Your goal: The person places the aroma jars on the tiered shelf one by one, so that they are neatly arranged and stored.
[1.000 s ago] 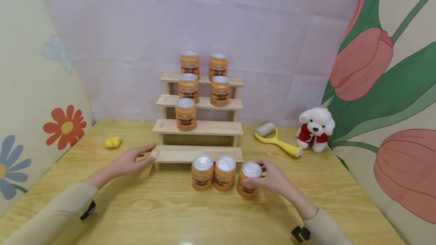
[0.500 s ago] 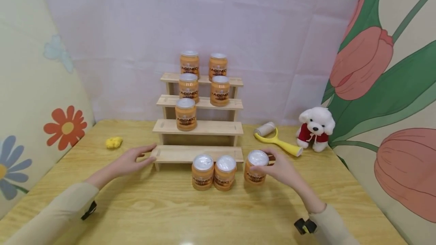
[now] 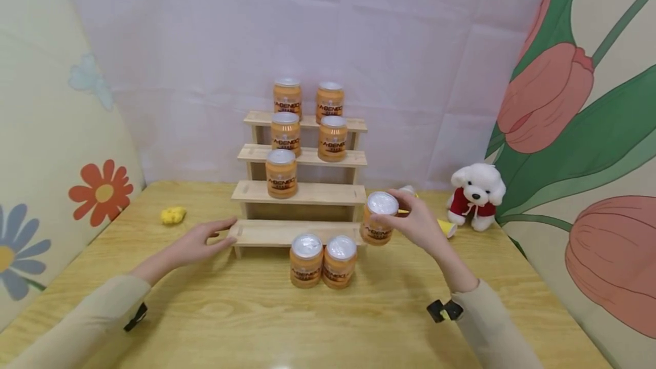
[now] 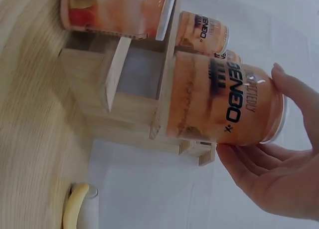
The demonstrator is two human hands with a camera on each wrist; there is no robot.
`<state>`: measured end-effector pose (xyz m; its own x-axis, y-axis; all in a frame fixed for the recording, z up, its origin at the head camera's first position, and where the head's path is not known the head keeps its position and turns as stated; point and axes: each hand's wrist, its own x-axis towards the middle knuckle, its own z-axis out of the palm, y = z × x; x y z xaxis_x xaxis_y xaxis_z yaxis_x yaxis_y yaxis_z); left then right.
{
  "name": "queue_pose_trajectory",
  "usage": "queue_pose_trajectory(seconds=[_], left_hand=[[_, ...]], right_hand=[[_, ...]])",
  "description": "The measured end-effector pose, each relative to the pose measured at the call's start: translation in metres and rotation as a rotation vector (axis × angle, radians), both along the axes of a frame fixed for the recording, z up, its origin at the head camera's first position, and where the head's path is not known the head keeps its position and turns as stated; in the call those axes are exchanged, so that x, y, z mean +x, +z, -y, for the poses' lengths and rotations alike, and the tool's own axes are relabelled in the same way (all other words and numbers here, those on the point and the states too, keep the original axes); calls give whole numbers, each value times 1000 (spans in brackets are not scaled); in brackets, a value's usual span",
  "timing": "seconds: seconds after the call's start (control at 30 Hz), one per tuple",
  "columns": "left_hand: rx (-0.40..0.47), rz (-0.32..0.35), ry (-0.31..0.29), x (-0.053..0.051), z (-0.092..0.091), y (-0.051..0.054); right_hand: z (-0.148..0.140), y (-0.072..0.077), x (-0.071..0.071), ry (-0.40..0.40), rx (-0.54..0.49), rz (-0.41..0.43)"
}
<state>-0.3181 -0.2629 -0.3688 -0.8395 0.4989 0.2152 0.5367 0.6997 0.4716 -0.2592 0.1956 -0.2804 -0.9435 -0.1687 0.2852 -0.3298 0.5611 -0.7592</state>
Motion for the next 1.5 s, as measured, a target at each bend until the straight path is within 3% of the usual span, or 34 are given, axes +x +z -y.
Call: queue_pose_trajectory(seconds=[0.23, 0.53, 1.0, 1.3, 1.5], left_hand=[[9, -2, -1, 2, 0, -1], [8, 6, -3, 1, 0, 0], [19, -3, -9, 3, 1, -1], [7, 11, -1, 3, -1, 2], [9, 25, 1, 3, 0, 0]], right_hand=[[15, 10, -20, -31, -143, 46], [43, 17, -46, 40, -253, -23], [74, 5, -82, 92, -260, 13], [81, -2, -97, 93, -279, -123], [83, -2, -102, 100, -227, -164]])
